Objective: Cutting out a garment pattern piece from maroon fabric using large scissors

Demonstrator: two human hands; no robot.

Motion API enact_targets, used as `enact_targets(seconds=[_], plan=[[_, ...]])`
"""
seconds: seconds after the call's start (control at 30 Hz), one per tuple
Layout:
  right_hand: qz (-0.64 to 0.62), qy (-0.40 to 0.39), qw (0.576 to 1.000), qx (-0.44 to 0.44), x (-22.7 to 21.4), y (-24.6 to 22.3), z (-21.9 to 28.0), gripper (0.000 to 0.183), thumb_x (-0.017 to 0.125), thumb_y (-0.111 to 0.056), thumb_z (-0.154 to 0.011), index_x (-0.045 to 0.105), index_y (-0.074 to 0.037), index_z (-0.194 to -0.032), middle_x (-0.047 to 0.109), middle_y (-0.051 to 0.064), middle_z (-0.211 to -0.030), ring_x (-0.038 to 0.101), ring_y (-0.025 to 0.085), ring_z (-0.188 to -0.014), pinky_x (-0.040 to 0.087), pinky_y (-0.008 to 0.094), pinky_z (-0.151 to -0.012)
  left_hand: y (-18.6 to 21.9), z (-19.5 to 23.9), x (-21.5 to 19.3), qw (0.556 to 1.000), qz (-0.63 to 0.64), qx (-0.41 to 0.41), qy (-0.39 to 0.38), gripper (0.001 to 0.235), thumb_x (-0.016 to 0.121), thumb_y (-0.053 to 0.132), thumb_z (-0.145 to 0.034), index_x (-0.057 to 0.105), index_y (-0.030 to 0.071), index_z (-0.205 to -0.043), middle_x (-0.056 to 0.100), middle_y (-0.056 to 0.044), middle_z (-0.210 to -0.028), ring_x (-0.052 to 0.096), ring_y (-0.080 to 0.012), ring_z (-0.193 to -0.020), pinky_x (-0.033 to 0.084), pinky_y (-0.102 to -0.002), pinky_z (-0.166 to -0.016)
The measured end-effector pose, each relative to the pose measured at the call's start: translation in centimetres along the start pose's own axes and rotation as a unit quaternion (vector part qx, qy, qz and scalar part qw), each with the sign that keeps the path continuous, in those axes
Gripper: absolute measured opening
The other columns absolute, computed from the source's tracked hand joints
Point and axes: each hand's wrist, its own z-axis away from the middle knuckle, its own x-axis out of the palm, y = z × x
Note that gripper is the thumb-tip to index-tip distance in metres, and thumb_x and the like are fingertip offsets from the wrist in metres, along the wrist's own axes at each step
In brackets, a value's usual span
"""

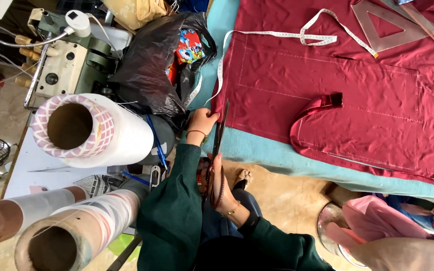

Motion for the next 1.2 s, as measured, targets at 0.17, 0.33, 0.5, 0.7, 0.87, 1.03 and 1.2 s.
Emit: enact_targets(seconds=[0.17,0.33,0.5,0.7,0.87,1.03,1.2], plan=[[0.000,0.046,0.999,0.028,0.8,-0.3,-0.4,0.080,0.034,-0.077,-0.098,0.038,-0.015,-0.149,0.032,-0.005,-0.076,0.033,0.009,-0.055,0.030,0.022,-0.046,-0.6,-1.0,0.4,1.000,0.015,0.006,-0.003,0.037,0.068,0.053,-0.079,0.077,0.017,-0.083,0.076,-0.005,-0.081,0.074,-0.0335,-0.097,0.059,-0.046,-0.077],[0.010,0.042,0.999,0.030,-0.6,1.2,-2.0,0.072,0.037,-0.076,-0.099,0.047,-0.013,-0.132,0.026,-0.007,-0.070,0.027,0.007,-0.049,0.026,0.022,-0.041,-0.1,-0.5,-0.4,1.000,0.019,0.006,-0.023,0.040,0.067,0.052,-0.081,0.075,0.013,-0.082,0.075,-0.007,-0.081,0.074,-0.0345,-0.097,0.058,-0.045,-0.079],[-0.025,0.055,0.998,0.015,-1.0,1.7,-2.8,0.059,0.043,-0.070,-0.101,0.052,-0.014,-0.113,0.022,-0.005,-0.065,0.026,0.008,-0.044,0.026,0.023,-0.036,-0.1,-0.5,-0.5,1.000,0.013,0.004,-0.028,0.042,0.067,0.053,-0.082,0.075,0.012,-0.083,0.075,-0.008,-0.081,0.074,-0.0347,-0.098,0.058,-0.045,-0.080],[-0.010,0.057,0.998,0.030,-0.1,-1.7,-3.3,0.069,0.038,-0.078,-0.096,0.050,-0.016,-0.124,0.031,-0.004,-0.073,0.034,0.008,-0.050,0.029,0.022,-0.042,-0.2,-0.6,-1.1,0.999,0.027,0.019,-0.028,0.041,0.069,0.051,-0.080,0.072,0.010,-0.076,0.069,-0.009,-0.067,0.074,-0.0343,-0.086,0.057,-0.042,-0.074],[0.001,0.020,0.999,0.032,-0.7,-4.2,-5.4,0.076,0.041,-0.082,-0.093,0.046,-0.015,-0.129,0.036,-0.002,-0.076,0.036,0.009,-0.052,0.031,0.025,-0.044,0.4,0.7,-1.9,0.998,0.039,0.020,-0.038,0.039,0.069,0.051,-0.080,0.073,0.012,-0.075,0.068,-0.003,-0.059,0.075,-0.0255,-0.080,0.057,-0.038,-0.073],[0.019,0.019,0.999,0.037,-0.9,-4.6,-5.9,0.077,0.040,-0.082,-0.093,0.044,-0.016,-0.132,0.038,-0.003,-0.077,0.037,0.009,-0.053,0.033,0.024,-0.045,-0.3,0.1,-1.4,0.998,0.041,0.029,-0.040,0.038,0.069,0.052,-0.080,0.074,0.015,-0.076,0.069,-0.004,-0.057,0.075,-0.0252,-0.076,0.057,-0.037,-0.070],[0.025,0.026,0.998,0.047,0.5,-6.1,-4.4,0.076,0.041,-0.081,-0.093,0.044,-0.016,-0.132,0.039,-0.003,-0.076,0.040,0.009,-0.053,0.034,0.023,-0.045,-0.1,0.2,-1.7,0.997,0.059,0.026,-0.040,0.035,0.071,0.051,-0.080,0.076,0.016,-0.080,0.069,-0.003,-0.057,0.075,-0.0213,-0.072,0.057,-0.034,-0.068]])
